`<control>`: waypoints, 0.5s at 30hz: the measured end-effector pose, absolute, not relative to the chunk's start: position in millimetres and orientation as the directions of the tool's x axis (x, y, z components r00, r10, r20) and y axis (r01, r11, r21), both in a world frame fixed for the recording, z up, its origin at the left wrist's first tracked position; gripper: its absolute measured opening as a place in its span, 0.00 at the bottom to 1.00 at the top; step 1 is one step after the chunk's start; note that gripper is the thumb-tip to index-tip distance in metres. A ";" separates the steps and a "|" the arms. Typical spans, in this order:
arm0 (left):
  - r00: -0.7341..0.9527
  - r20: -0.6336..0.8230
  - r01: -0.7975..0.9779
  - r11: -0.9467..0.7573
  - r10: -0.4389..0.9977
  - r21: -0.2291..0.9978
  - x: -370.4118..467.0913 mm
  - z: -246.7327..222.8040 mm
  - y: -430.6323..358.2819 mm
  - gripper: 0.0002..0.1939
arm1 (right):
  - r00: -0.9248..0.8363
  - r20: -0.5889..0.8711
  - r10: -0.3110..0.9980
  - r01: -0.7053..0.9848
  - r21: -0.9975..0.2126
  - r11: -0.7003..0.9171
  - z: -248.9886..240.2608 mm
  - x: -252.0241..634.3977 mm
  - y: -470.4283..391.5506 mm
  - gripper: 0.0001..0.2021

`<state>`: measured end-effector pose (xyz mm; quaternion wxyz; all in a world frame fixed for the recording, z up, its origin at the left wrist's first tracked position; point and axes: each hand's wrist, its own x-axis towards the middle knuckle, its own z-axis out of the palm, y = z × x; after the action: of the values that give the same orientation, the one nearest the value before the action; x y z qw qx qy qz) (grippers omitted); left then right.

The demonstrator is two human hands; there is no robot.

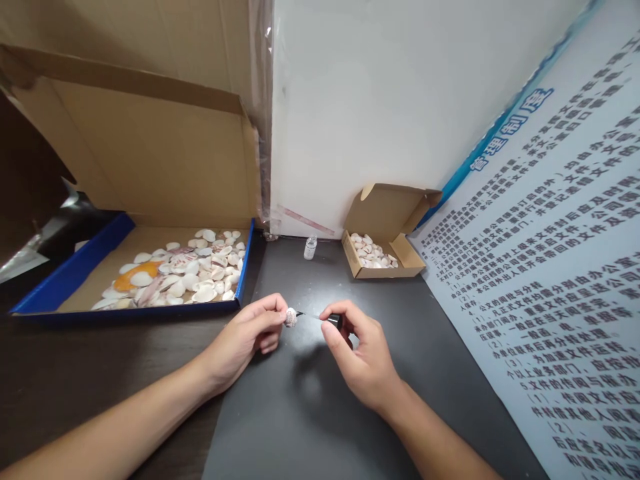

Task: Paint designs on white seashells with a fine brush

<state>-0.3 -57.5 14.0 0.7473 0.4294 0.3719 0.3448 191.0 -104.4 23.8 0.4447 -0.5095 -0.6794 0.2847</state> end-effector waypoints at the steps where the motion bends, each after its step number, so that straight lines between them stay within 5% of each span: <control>1: 0.491 -0.261 -0.192 0.395 0.831 0.898 -0.5 14.1 -57.5 0.12 | -0.093 0.325 0.941 0.425 -0.841 0.333 23.8 191.0 -104.9 0.05; 15: 0.548 -0.254 -0.161 0.398 0.797 0.903 -2.6 13.7 -57.2 0.13 | -0.165 0.309 0.937 0.413 -0.841 0.350 27.2 189.8 -108.2 0.05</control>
<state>-2.6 -57.2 13.7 0.7570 0.4483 0.3549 0.3163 189.8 -108.2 27.2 0.4301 -0.4821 -0.7000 0.3043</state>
